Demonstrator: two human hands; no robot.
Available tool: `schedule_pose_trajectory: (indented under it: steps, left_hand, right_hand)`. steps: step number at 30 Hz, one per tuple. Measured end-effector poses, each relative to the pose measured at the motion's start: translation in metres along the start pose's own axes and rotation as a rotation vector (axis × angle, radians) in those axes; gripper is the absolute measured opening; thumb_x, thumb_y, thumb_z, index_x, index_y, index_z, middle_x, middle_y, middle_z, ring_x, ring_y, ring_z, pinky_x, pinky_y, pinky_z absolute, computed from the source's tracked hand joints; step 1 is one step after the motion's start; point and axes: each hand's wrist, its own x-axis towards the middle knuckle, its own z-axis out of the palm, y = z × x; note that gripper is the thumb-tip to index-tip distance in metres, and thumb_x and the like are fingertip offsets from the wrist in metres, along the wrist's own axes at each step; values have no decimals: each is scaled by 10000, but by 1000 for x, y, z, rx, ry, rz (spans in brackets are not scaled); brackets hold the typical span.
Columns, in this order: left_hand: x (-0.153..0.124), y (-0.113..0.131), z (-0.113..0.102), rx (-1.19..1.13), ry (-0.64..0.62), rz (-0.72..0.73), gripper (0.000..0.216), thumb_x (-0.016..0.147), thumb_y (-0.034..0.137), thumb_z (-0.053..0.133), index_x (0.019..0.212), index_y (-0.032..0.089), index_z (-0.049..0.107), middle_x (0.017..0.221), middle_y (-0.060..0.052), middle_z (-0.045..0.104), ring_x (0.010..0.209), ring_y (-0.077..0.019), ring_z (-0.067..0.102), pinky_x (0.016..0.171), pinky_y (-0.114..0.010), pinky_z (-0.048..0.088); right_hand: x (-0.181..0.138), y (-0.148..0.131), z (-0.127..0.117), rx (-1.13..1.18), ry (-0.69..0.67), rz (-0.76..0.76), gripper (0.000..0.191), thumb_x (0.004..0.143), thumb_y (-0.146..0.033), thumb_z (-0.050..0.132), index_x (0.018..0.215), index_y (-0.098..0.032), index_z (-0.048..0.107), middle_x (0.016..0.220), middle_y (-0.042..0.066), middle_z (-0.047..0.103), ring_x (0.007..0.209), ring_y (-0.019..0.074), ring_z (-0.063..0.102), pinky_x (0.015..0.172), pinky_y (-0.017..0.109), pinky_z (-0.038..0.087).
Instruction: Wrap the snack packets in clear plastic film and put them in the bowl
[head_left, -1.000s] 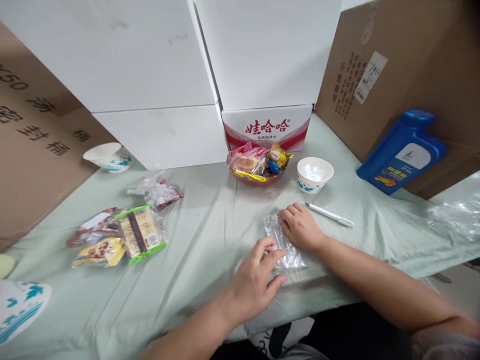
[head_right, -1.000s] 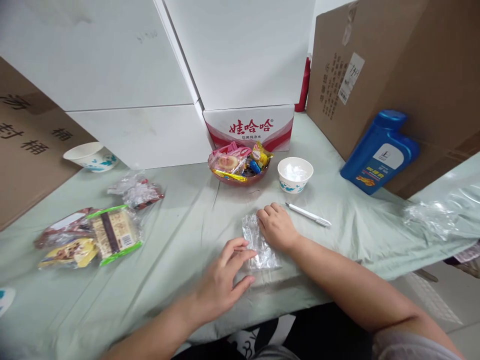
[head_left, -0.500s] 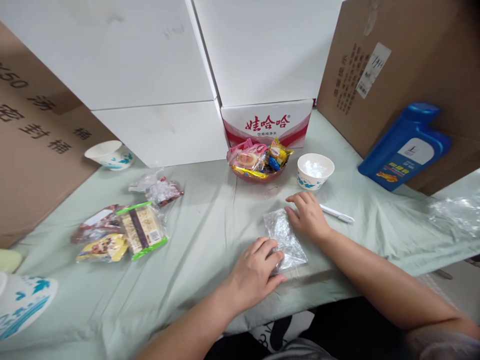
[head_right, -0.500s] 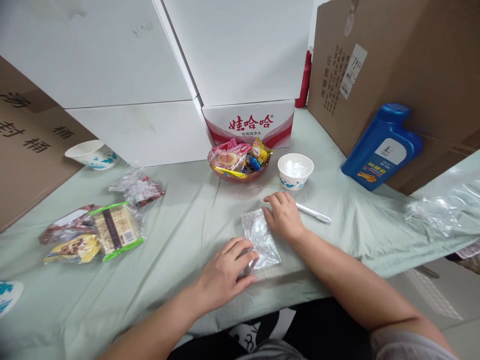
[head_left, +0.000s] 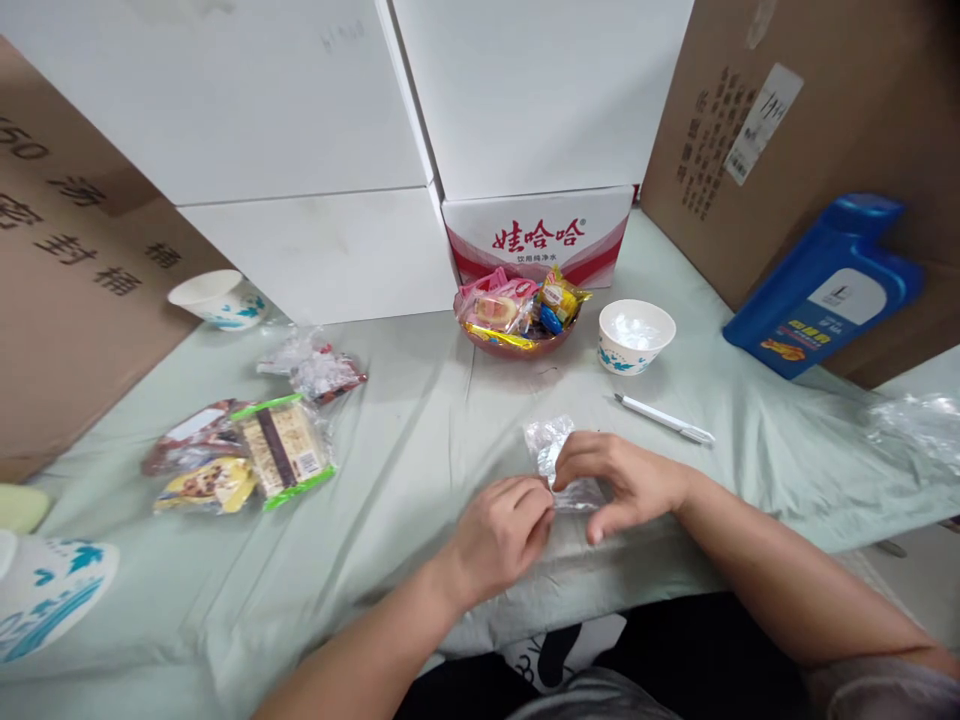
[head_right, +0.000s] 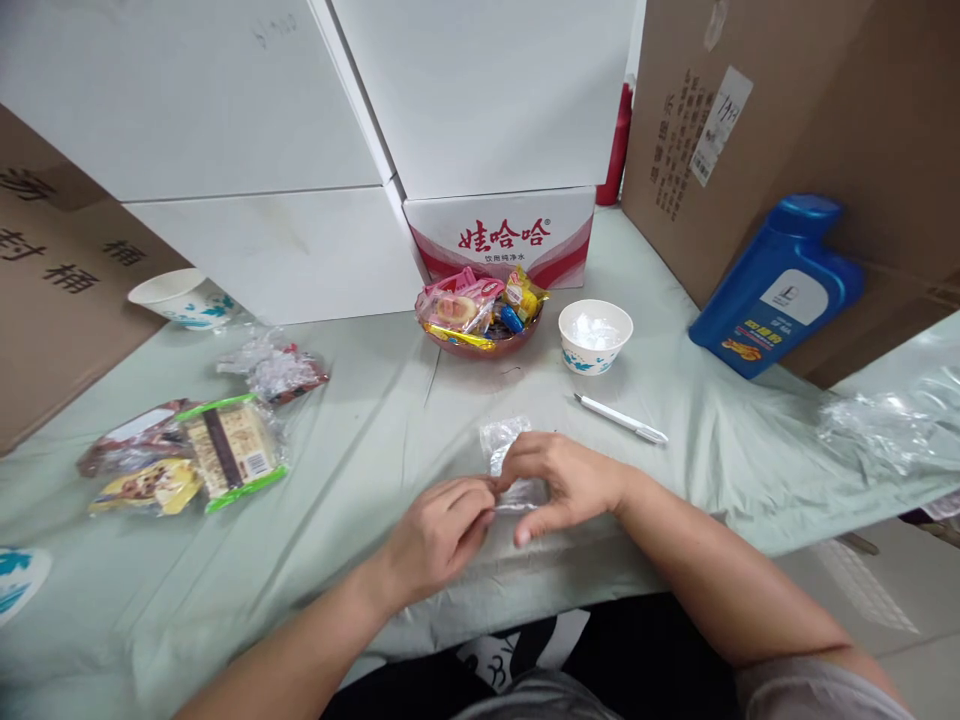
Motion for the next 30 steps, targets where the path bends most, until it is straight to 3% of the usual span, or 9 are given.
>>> schedule_pose_trajectory:
  steps: [3, 5, 7, 10, 15, 20, 26, 30]
  left_hand:
    - [-1, -3, -2, -82, 13, -129, 169, 955, 190, 370, 902, 194, 531, 834, -43, 646, 766, -168, 623, 711, -316, 523]
    - [-2, -3, -2, -163, 8, -197, 111, 954, 263, 421, 967, 198, 510, 844, -37, 642, 741, -165, 611, 689, -314, 520]
    - [-3, -3, -1, -289, 10, -286, 225, 911, 316, 526, 1096, 197, 478, 901, -44, 644, 771, -167, 619, 687, -306, 530]
    - [-2, -4, 6, -460, 67, -459, 393, 864, 241, 575, 1222, 206, 416, 1020, -64, 642, 834, -157, 651, 722, -290, 542]
    - [6, -11, 19, -546, 182, -671, 324, 832, 144, 537, 1140, 205, 455, 1087, -59, 627, 694, -100, 662, 666, -259, 539]
    - [4, -14, 22, -518, 179, -647, 289, 826, 150, 562, 1104, 195, 499, 872, -23, 644, 727, -130, 652, 604, -241, 539]
    - [2, -13, 24, -387, 250, -513, 183, 800, 101, 555, 963, 179, 581, 1128, -85, 587, 903, -149, 632, 648, -238, 574]
    - [3, -15, 24, -441, 230, -559, 165, 794, 91, 552, 929, 168, 606, 1102, -85, 596, 895, -157, 647, 642, -247, 595]
  right_hand:
    - [-1, -6, 4, -22, -82, 71, 325, 878, -444, 608, 1016, -153, 645, 908, 84, 656, 844, 186, 593, 761, 305, 460]
    - [-1, -8, 7, -47, -44, 140, 202, 932, -307, 523, 979, -155, 645, 885, 80, 663, 796, 168, 597, 722, 283, 450]
    - [-1, -7, 9, -38, -6, 212, 193, 948, -237, 472, 973, -155, 645, 851, 66, 672, 742, 149, 602, 675, 258, 438]
    - [1, -3, 11, -83, 94, 348, 189, 939, -253, 494, 997, -160, 647, 819, 52, 692, 695, 145, 618, 631, 244, 425]
    - [3, 10, 22, -384, 254, 557, 176, 914, -266, 532, 1022, -181, 642, 879, 65, 721, 710, 165, 647, 635, 260, 415]
    - [5, 14, 29, -556, 232, 601, 164, 942, -288, 503, 978, -186, 627, 882, 65, 729, 712, 180, 659, 615, 274, 386]
    - [7, 11, 31, -681, 221, 627, 183, 961, -272, 457, 923, -175, 607, 796, 57, 698, 646, 170, 607, 589, 281, 353]
    - [9, 12, 30, -756, 309, 489, 190, 947, -235, 465, 861, -167, 620, 913, 110, 663, 840, 219, 580, 757, 325, 415]
